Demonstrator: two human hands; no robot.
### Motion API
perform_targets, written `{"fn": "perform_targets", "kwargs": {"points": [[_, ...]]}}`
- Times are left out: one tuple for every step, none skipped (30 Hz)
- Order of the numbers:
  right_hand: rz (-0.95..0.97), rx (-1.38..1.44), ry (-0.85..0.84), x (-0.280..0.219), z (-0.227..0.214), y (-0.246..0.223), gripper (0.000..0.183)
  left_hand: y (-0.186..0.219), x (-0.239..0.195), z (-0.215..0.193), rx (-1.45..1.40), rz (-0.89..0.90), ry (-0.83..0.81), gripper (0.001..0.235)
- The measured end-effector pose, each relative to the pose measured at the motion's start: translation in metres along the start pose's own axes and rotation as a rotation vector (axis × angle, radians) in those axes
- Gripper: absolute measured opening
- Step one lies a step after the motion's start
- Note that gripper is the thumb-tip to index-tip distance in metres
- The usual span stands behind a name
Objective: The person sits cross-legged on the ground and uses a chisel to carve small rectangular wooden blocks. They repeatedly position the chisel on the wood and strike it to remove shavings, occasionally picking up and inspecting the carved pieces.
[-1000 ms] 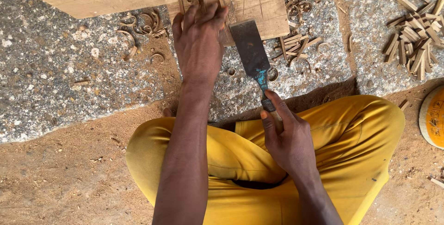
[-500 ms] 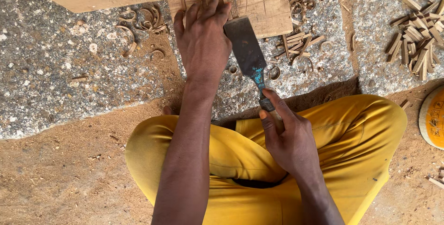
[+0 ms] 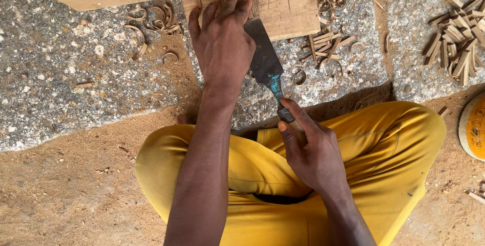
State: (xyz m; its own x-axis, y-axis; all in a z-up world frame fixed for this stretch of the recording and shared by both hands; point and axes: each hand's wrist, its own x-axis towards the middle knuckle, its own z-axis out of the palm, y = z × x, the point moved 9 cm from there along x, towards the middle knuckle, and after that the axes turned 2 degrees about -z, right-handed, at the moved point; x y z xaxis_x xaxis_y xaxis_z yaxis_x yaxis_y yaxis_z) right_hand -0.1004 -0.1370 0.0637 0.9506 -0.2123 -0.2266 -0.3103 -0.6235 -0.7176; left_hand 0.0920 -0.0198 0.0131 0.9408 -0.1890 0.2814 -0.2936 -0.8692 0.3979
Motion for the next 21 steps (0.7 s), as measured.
{"fn": "perform_targets", "kwargs": {"points": [[0.013,-0.005,-0.006,0.0004,0.0004,0.0016,0.047,-0.0002,0.0004,0.0005,-0.004,-0.003,0.001,0.052],[-0.005,0.000,0.001,0.0008,-0.0003,0.0004,0.047,-0.0003,0.0005,0.0010,-0.008,-0.006,0.003,0.051],[-0.022,0.005,0.007,0.0008,-0.0007,-0.0008,0.046,-0.0007,0.0002,0.0017,-0.011,-0.010,0.003,0.051],[-0.039,0.010,0.013,0.0007,-0.0013,-0.0021,0.046,-0.0012,0.0000,0.0025,-0.011,-0.009,0.001,0.051],[-0.028,0.010,0.010,0.0009,-0.0010,-0.0011,0.046,-0.0017,0.0003,0.0033,-0.011,-0.008,0.000,0.050],[-0.018,0.010,0.006,0.0011,-0.0009,-0.0003,0.046,-0.0021,0.0005,0.0039,-0.010,-0.007,-0.002,0.049],[-0.008,0.009,0.001,0.0012,-0.0006,0.0004,0.046,-0.0024,0.0004,0.0041,-0.010,-0.005,0.000,0.049],[0.011,0.006,-0.007,0.0011,-0.0001,0.0016,0.046,-0.0026,0.0001,0.0041,-0.010,-0.003,0.002,0.049],[0.028,0.003,-0.015,0.0014,0.0005,0.0026,0.046,-0.0025,0.0003,0.0038,-0.009,-0.002,0.005,0.049],[0.045,0.000,-0.023,0.0015,0.0011,0.0037,0.046,-0.0021,0.0004,0.0034,-0.010,0.001,0.008,0.049],[0.033,0.001,-0.017,0.0013,0.0007,0.0023,0.046,-0.0016,-0.0001,0.0031,-0.010,0.004,0.010,0.050],[0.021,0.001,-0.011,0.0011,0.0004,0.0011,0.047,-0.0012,-0.0005,0.0027,-0.011,0.006,0.011,0.050],[0.007,0.001,-0.004,0.0017,0.0000,-0.0002,0.047,-0.0008,0.0002,0.0024,-0.010,0.006,0.012,0.050],[-0.001,0.000,0.001,0.0023,-0.0004,-0.0007,0.046,-0.0004,0.0008,0.0023,-0.009,0.007,0.014,0.050],[-0.006,-0.001,0.003,0.0018,-0.0006,-0.0008,0.046,-0.0007,0.0001,0.0023,-0.008,0.005,0.012,0.051],[-0.011,-0.003,0.006,0.0012,-0.0008,-0.0009,0.045,-0.0017,-0.0006,0.0021,-0.010,0.001,0.012,0.050],[-0.016,0.000,0.008,0.0010,-0.0013,-0.0009,0.045,-0.0020,-0.0001,0.0022,-0.015,0.001,0.012,0.049],[-0.020,0.003,0.011,0.0008,-0.0018,-0.0011,0.045,-0.0019,0.0005,0.0026,-0.019,0.001,0.013,0.048],[-0.026,0.007,0.013,0.0009,-0.0019,-0.0017,0.045,-0.0019,0.0010,0.0028,-0.018,0.001,0.016,0.048],[-0.023,0.003,0.012,0.0014,-0.0019,-0.0016,0.046,-0.0020,0.0014,0.0030,-0.017,0.002,0.019,0.048],[-0.019,0.000,0.008,0.0013,-0.0017,-0.0010,0.046,-0.0025,0.0001,0.0033,-0.014,0.000,0.019,0.048]]}}
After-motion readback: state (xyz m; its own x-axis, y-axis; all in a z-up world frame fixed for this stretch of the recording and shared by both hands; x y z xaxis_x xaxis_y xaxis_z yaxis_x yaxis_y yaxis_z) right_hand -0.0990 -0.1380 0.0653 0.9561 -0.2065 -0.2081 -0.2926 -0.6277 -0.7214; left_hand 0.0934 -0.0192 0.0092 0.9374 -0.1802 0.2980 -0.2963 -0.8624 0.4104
